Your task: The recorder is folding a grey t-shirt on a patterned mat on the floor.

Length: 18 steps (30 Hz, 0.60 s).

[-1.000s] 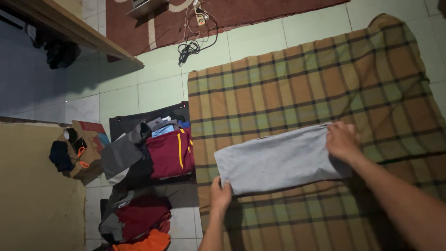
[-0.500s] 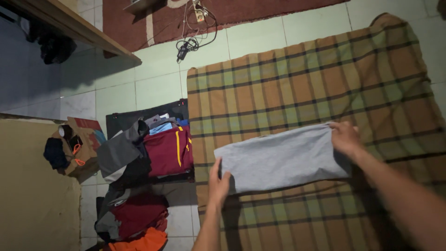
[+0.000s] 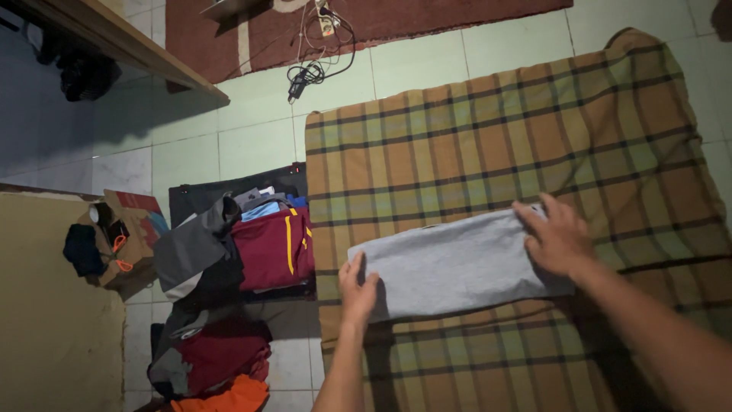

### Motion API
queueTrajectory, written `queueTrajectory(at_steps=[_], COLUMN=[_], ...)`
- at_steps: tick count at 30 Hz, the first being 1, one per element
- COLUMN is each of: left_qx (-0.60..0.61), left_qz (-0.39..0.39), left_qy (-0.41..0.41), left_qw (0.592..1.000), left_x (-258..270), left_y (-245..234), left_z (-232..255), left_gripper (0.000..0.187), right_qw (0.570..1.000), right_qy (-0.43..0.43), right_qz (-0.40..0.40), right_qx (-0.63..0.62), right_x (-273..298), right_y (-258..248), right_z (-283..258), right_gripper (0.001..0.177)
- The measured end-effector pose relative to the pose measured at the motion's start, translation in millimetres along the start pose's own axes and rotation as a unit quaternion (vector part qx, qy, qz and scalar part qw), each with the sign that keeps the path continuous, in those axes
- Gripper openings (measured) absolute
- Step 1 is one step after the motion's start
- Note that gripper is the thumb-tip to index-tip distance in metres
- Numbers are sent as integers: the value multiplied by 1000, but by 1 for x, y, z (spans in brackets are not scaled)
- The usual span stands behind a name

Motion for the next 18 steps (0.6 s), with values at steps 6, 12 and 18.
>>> queueTrajectory(at_steps=[6, 12, 18], left_qx=[-136, -318, -243], left_qz=[-7, 39, -21], left_qy=[7, 68, 396], left_qw=[991, 945, 885], left_x=[-11, 22, 68], left_y=[3, -17, 34], left_z=[-66, 65, 163], left_gripper=[63, 70, 58], right_qw=[997, 998, 985], right_qy=[-9, -29, -159], right_qz=[-36, 20, 65], right_qx=[73, 58, 1], right_x=[-10, -1, 44], right_y=[36, 17, -29], right_z=[22, 8, -70], right_gripper=[61, 68, 72])
Point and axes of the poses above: each hand's wrist, its own x-axis away from the middle knuckle, its own y-axis out of the palm, z = x × y, the point moved 3 cm from there along -x, towards the middle knuckle, and after that the axes turned 12 degrees about y, right-handed, at the moved point
